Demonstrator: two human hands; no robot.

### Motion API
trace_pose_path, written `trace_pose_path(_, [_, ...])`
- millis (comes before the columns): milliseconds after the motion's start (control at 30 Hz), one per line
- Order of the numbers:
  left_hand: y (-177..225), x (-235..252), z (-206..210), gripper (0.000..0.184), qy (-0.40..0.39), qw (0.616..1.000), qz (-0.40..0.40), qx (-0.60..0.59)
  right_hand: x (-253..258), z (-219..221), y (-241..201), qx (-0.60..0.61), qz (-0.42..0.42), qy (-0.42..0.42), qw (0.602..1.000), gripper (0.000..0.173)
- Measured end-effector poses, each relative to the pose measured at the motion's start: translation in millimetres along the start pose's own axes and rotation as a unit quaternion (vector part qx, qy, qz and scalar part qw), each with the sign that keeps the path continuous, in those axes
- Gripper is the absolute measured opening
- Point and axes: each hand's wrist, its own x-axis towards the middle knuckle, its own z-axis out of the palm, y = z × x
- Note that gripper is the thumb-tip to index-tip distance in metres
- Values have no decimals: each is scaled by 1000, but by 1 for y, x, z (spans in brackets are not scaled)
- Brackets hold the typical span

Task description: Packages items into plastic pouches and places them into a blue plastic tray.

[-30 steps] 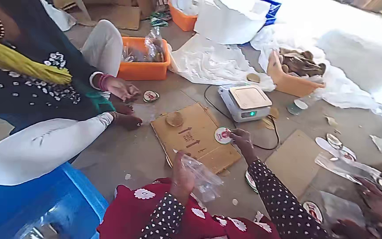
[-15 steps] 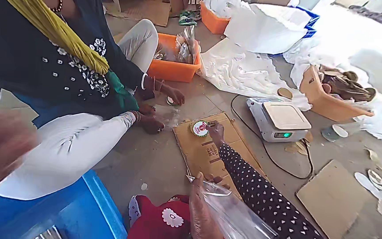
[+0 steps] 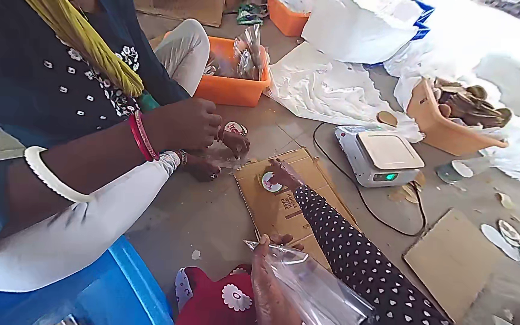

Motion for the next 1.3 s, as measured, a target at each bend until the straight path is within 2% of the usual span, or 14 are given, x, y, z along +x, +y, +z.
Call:
trace_pose_path(33, [-9,10,-7,45,-11,1000,20,-14,13,34,26,40,-61,107,992,69])
trace_pose_path(67, [-26,31,-25,44,-50,996,65,-32,15,54,39,76,-89,150,982,69])
trace_pose_path(133, [-67,98,-67,42,-156,971,155,-98,-4,72,44,109,-78,133,982,74])
trace_pose_path(200, [-78,124,-85,41,-229,947,198,-107,-31,84,40,117,-46,94,988,73])
trace_pose_path(300, [-78,127,-87,48,-225,944,234,-64,-76,103,42,169,-41,88,981,62])
trace_pose_path(400, [-77,136,-90,55,-231,950,206,-48,-115,120,48,279,-41,124,951,61])
trace_pose_path(467, [-75,139,-90,58,-237,952,188,-49,-147,119,48,318,-35,160,934,53])
trace_pose_path(633, [-78,130,-86,62,-207,963,163,-57,-234,124,54,199,-3,239,950,29])
trace_pose_path(767, [-70,118,-80,67,-165,968,180,-60,-239,168,88,177,51,197,963,31])
trace_pose_path(833, [-57,114,-85,75,-177,960,209,-66,-246,171,102,199,71,234,949,33])
trace_pose_path(933, [-37,111,-94,76,-166,946,271,-64,-271,159,107,211,90,301,926,35])
trace_pose_path(1067, [-31,115,-92,76,-136,936,320,-60,-260,179,119,226,91,236,941,35])
trace_pose_path(1133, [-32,112,-90,76,-136,937,316,-60,-247,177,111,233,69,216,946,35])
trace_pose_path(1300, [-27,108,-92,74,-164,937,293,-90,-204,132,52,209,-36,131,969,42])
